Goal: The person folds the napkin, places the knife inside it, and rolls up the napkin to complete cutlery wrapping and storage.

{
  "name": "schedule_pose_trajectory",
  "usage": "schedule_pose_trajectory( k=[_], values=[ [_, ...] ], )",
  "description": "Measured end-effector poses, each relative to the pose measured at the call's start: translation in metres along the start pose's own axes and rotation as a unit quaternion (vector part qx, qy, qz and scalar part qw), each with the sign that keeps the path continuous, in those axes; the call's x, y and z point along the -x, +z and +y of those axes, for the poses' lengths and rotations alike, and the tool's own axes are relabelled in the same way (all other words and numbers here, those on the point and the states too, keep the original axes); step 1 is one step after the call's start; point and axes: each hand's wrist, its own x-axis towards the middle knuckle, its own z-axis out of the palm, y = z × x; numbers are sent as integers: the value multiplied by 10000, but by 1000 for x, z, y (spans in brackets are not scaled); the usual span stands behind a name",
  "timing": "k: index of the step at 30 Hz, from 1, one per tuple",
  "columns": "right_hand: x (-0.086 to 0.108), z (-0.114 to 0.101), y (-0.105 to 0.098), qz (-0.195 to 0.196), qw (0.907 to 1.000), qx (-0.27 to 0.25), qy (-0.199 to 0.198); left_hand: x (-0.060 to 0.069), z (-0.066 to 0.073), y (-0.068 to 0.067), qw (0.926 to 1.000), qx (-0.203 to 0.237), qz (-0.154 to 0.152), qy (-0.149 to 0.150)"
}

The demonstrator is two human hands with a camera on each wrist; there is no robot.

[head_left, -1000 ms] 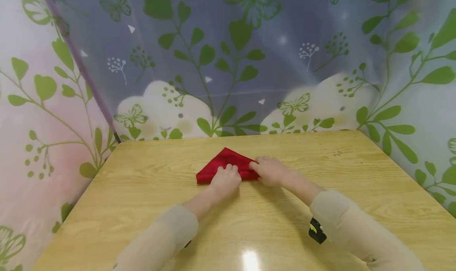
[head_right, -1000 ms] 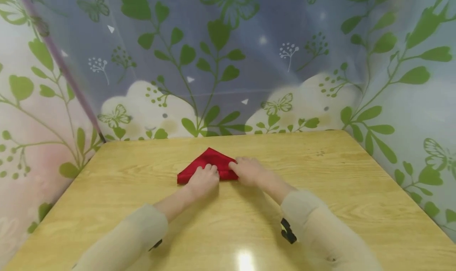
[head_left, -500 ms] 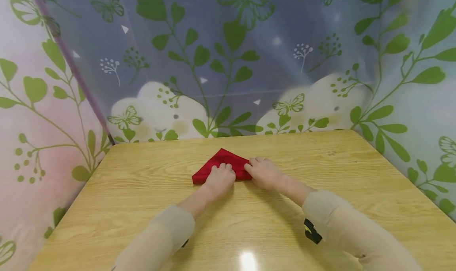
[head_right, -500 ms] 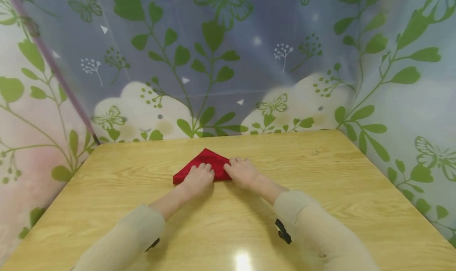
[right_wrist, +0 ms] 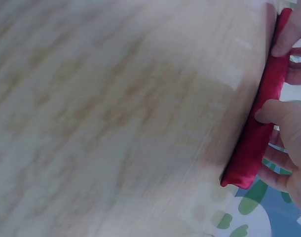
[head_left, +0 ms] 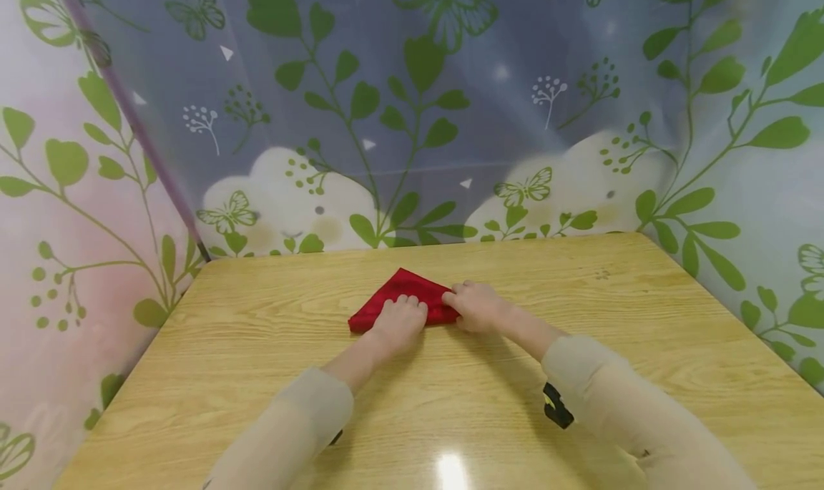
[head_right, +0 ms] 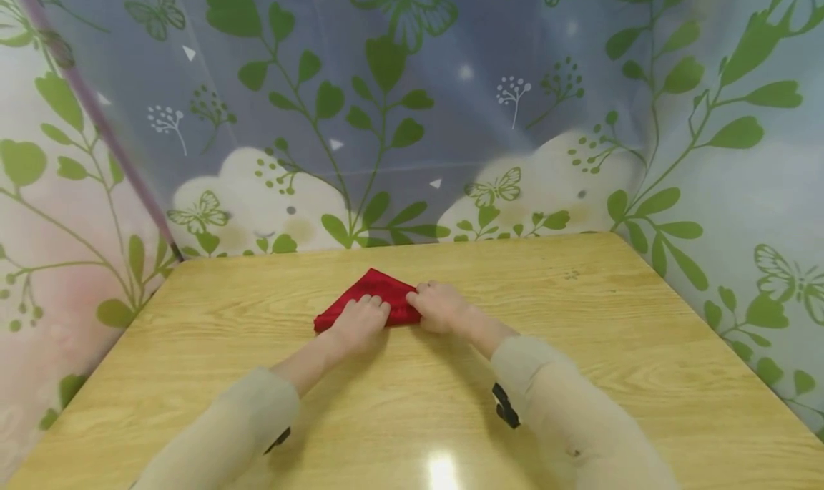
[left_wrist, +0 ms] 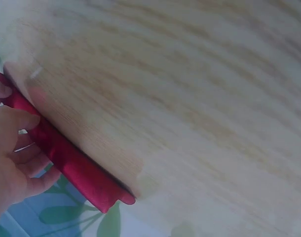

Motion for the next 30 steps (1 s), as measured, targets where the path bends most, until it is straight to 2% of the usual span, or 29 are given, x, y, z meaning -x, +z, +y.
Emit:
schedule_pose_trajectory(
  k=[8,15,25,30],
  values=[
    [-2,7,-4,-236,9992,-310,-103,-1,1,0,9999,103,-82,-44],
    [-5,10,-3,-412,9981,-458,-71,-1,-2,-3,9997,-13,-174,-142],
    [-1,9,-3,-332,9975,-612,-73,-2,-5,3,9980,-605,-91,175],
    [3,4,-1,-138,9983,-558,-33,-2,-8,4,9974,-586,-89,399]
  ],
)
